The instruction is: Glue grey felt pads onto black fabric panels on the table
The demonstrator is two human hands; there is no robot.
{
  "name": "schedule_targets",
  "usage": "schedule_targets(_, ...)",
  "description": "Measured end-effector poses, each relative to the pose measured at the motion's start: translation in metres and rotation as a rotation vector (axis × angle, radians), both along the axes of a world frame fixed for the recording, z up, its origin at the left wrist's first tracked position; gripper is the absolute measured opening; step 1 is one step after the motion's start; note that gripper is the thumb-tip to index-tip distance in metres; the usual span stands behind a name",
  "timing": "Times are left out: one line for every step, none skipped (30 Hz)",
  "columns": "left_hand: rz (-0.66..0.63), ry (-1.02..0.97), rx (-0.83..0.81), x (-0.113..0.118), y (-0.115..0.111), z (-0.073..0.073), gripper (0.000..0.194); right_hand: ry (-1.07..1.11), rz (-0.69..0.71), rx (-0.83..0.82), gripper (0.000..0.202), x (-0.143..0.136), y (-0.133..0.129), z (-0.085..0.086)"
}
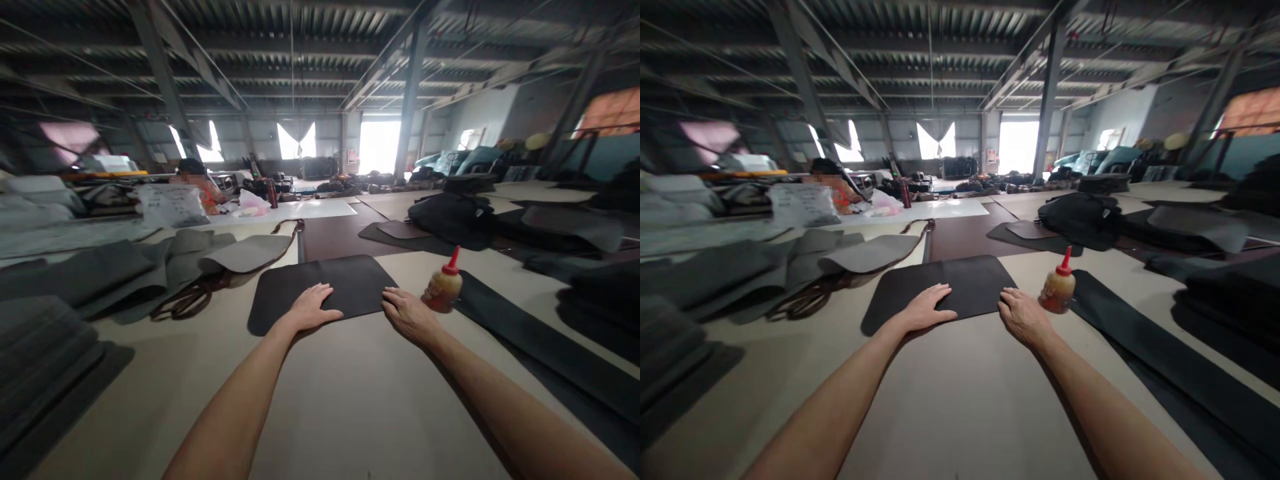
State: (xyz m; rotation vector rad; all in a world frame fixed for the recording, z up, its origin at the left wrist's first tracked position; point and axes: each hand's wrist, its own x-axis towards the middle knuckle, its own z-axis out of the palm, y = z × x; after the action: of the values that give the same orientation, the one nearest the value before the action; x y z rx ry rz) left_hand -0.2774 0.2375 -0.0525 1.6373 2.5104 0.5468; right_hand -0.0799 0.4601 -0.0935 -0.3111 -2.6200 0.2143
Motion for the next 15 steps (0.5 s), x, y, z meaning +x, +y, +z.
schedule_targets(-0.02, 0.014, -0.03, -0.002, -0.001, 0.0, 0.085, 0.007, 0.008, -0.005, 0.045, 0.0, 0.0, -0.001)
schedule_targets(-0.033, 0.029, -0.056, -0.003, -0.002, -0.001, 0.087, 0.015, 0.015, -0.01, 0.044, 0.0, 0.001, -0.001)
schedule_targets(-0.041, 0.045, -0.077, -0.005, -0.003, -0.001, 0.088, 0.024, 0.021, -0.017, 0.042, -0.001, 0.001, -0.002)
schedule_targets(-0.045, 0.061, -0.095, -0.005, -0.003, -0.001, 0.088, 0.035, 0.024, -0.023, 0.041, -0.001, 0.002, -0.002)
schedule_targets(-0.045, 0.076, -0.108, -0.006, -0.003, -0.002, 0.089, 0.047, 0.025, -0.03, 0.039, -0.002, 0.002, -0.002)
schedule_targets(-0.045, 0.091, -0.118, -0.005, -0.003, -0.001, 0.088, 0.06, 0.022, -0.036, 0.037, -0.003, 0.002, -0.002)
schedule_targets(-0.044, 0.107, -0.122, -0.004, -0.002, 0.0, 0.087, 0.073, 0.018, -0.04, 0.034, -0.003, 0.001, -0.001)
schedule_targets(-0.046, 0.123, -0.12, -0.001, -0.002, 0.001, 0.086, 0.084, 0.013, -0.041, 0.031, -0.002, -0.001, 0.001)
schedule_targets(-0.048, 0.136, -0.115, 0.001, -0.002, 0.003, 0.083, 0.092, 0.008, -0.039, 0.027, -0.001, -0.004, 0.003)
schedule_targets(-0.052, 0.152, -0.097, 0.004, -0.002, 0.005, 0.079, 0.1, -0.002, -0.033, 0.023, 0.0, -0.007, 0.006)
schedule_targets(-0.051, 0.16, -0.086, 0.005, -0.003, 0.006, 0.076, 0.105, -0.014, -0.022, 0.022, 0.002, -0.01, 0.009)
schedule_targets(-0.05, 0.162, -0.076, 0.004, -0.003, 0.006, 0.076, 0.105, -0.025, -0.007, 0.022, 0.003, -0.012, 0.011)
schedule_targets(-0.056, 0.167, -0.051, 0.0, -0.003, 0.004, 0.073, 0.099, -0.036, 0.01, 0.022, 0.003, -0.013, 0.013)
schedule_targets(-0.063, 0.166, -0.035, -0.007, -0.001, 0.0, 0.073, 0.087, -0.046, 0.029, 0.022, 0.003, -0.013, 0.014)
schedule_targets(-0.071, 0.165, -0.02, -0.017, 0.001, -0.007, 0.073, 0.07, -0.056, 0.047, 0.02, 0.002, -0.012, 0.015)
